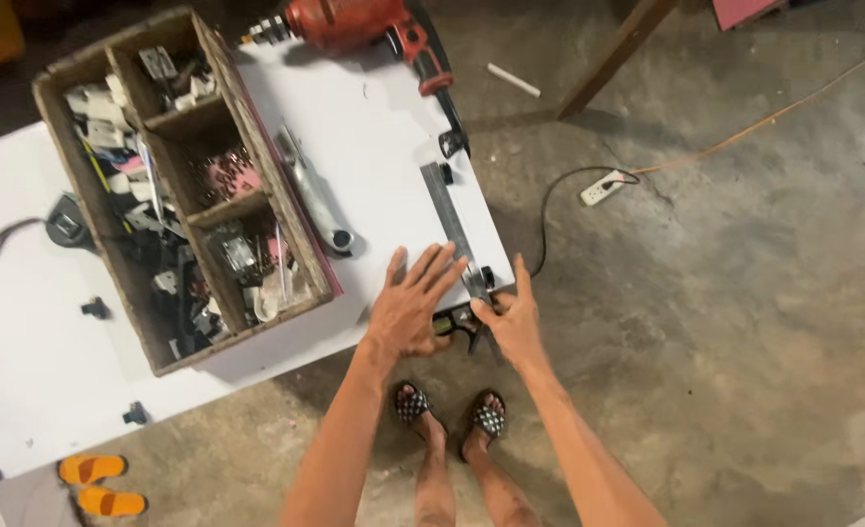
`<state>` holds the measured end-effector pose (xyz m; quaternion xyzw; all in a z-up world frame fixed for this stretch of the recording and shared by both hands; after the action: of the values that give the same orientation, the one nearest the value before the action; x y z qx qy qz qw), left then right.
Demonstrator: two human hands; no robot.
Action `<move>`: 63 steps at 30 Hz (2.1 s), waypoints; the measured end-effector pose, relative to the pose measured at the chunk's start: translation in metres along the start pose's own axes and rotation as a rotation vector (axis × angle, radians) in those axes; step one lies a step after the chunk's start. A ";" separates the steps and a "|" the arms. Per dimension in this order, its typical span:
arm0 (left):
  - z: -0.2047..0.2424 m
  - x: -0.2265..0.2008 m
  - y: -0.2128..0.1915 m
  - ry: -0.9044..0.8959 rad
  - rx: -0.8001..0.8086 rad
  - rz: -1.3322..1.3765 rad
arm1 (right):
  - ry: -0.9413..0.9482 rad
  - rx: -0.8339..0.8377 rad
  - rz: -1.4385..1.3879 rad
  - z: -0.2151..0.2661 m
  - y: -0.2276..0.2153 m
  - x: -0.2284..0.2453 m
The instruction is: The person attaches hardware components to furniture pieces by hand and using a power drill. They pick up small screws and brackets from a wooden organizer, position them on white furniture panels, and secure them with a drill.
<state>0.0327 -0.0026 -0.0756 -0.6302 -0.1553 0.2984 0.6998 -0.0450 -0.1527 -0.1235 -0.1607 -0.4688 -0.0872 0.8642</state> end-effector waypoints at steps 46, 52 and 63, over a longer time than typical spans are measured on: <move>-0.003 0.003 -0.006 -0.052 0.134 0.037 | -0.362 0.117 0.072 -0.013 -0.016 0.053; -0.005 0.007 -0.001 -0.025 0.125 0.019 | -0.333 0.192 0.477 -0.078 0.025 0.114; -0.004 0.015 -0.012 0.000 0.158 0.071 | -0.399 -0.034 0.431 -0.120 0.062 0.125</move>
<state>0.0491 0.0027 -0.0672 -0.5781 -0.1087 0.3343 0.7364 0.1357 -0.1374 -0.0915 -0.2852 -0.5831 0.1238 0.7506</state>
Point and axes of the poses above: each hand's wrist, its own z-axis away from the middle knuckle, its own y-axis out of the palm, x = y × z, the point moved 9 cm from there along -z, towards the middle knuckle, and after that the axes turned 3 degrees about z, right-handed, at the moved point
